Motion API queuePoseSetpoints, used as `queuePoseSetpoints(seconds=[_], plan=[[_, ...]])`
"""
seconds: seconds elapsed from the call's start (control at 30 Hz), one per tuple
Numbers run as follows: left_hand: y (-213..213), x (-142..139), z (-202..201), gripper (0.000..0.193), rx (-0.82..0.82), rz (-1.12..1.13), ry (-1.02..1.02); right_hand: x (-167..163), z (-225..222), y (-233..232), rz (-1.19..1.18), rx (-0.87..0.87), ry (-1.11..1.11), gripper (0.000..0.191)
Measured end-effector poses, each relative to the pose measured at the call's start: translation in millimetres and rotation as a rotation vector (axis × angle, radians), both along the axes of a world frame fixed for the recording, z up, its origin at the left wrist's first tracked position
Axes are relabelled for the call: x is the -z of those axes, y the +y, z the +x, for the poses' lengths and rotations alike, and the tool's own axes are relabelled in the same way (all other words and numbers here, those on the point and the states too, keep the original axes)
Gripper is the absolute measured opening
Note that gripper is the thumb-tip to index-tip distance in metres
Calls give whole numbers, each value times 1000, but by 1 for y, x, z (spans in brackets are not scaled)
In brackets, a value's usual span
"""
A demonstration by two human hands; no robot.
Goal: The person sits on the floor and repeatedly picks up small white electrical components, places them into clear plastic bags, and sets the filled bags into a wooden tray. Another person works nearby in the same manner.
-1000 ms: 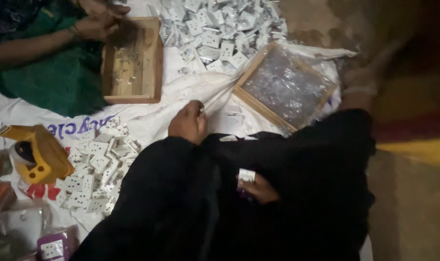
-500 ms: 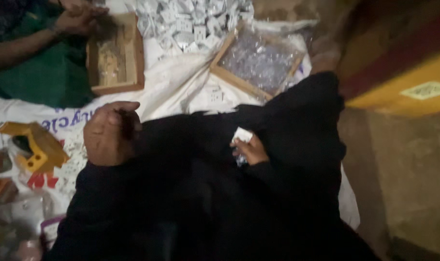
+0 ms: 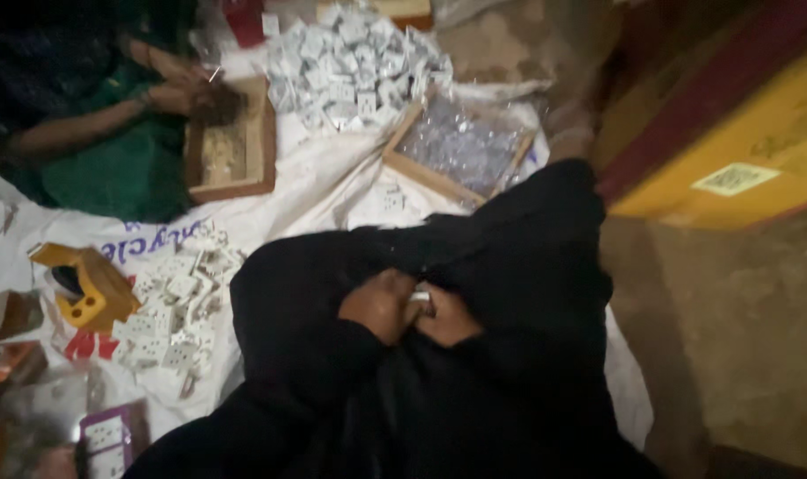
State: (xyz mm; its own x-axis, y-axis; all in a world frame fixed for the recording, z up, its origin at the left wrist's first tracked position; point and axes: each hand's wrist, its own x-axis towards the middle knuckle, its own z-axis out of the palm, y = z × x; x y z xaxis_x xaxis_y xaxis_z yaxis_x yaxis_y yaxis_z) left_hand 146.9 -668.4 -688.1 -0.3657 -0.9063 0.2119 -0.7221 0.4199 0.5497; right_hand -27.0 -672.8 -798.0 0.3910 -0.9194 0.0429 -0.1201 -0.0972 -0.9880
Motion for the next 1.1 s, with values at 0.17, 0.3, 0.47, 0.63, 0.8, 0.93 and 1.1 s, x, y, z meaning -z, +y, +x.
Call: queuePoseSetpoints(seconds=[0.17,0.3,0.47,0.63,0.8,0.93,1.1], plan=[[-9,15,-5,27,-34,38,-106,-22,-1,0,188,32,179,21],[-7,22,1,22,-84,19,-80,-29,3,1,268,64,137,25],[1,27,4,13,-49,-12,-104,-16,2,2,69,65,232,25],[5,27,3,15,-144,-51,110,-13,1,0,181,81,192,24],[4,24,2,11,-123,-2,104,-16,1,3,215,71,97,26],[6,25,0,11,-166,22,222,-13,2,3,316,44,-23,27],[3,32,-4,15,-258,163,265,-7,3,3,383,-1,-58,22]])
